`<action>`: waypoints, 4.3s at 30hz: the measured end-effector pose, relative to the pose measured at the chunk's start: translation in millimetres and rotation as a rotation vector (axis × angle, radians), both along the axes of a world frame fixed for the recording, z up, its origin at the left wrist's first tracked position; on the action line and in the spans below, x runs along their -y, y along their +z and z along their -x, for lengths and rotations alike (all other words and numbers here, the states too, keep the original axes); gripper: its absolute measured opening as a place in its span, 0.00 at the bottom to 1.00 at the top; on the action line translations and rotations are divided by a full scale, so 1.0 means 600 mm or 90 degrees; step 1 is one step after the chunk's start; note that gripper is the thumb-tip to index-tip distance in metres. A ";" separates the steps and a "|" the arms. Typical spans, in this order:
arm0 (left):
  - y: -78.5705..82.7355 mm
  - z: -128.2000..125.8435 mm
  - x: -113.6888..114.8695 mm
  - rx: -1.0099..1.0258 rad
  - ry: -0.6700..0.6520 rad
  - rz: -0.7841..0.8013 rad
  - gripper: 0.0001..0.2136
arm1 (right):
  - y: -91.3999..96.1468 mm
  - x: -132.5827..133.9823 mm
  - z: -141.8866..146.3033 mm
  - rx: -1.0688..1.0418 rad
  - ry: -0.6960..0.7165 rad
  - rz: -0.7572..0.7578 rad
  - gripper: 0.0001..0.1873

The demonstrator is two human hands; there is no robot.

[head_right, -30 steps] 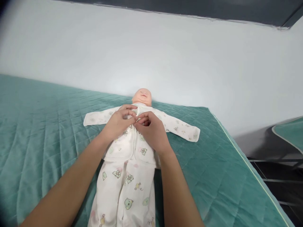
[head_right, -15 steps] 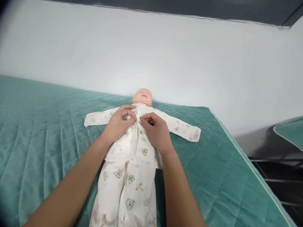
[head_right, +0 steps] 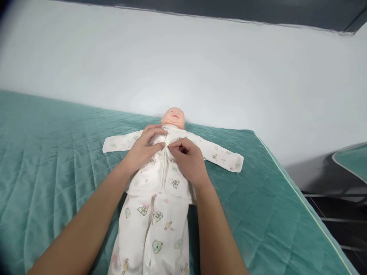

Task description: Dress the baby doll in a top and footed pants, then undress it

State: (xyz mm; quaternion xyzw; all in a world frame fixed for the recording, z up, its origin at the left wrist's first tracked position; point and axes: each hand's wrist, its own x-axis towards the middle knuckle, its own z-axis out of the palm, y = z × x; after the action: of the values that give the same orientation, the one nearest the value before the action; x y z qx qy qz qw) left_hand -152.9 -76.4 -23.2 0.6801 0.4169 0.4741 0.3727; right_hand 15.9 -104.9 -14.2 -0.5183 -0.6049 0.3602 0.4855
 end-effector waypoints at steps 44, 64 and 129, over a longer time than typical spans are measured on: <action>0.020 0.030 0.044 -0.048 -0.023 -0.045 0.06 | 0.029 0.031 -0.020 0.103 -0.065 -0.044 0.16; 0.034 0.026 0.055 -0.064 -0.168 0.032 0.06 | 0.040 0.063 -0.030 0.156 0.090 0.097 0.15; 0.026 0.020 0.058 -0.001 -0.185 0.065 0.07 | 0.020 0.061 -0.002 -0.128 0.132 0.124 0.09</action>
State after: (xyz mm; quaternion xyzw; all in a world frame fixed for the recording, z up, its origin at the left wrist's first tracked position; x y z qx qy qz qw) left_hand -164.7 -111.2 -7.7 0.7135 0.3380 0.3930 0.4713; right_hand 17.0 -141.7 -2.4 -0.4595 -0.5656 0.5152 0.4512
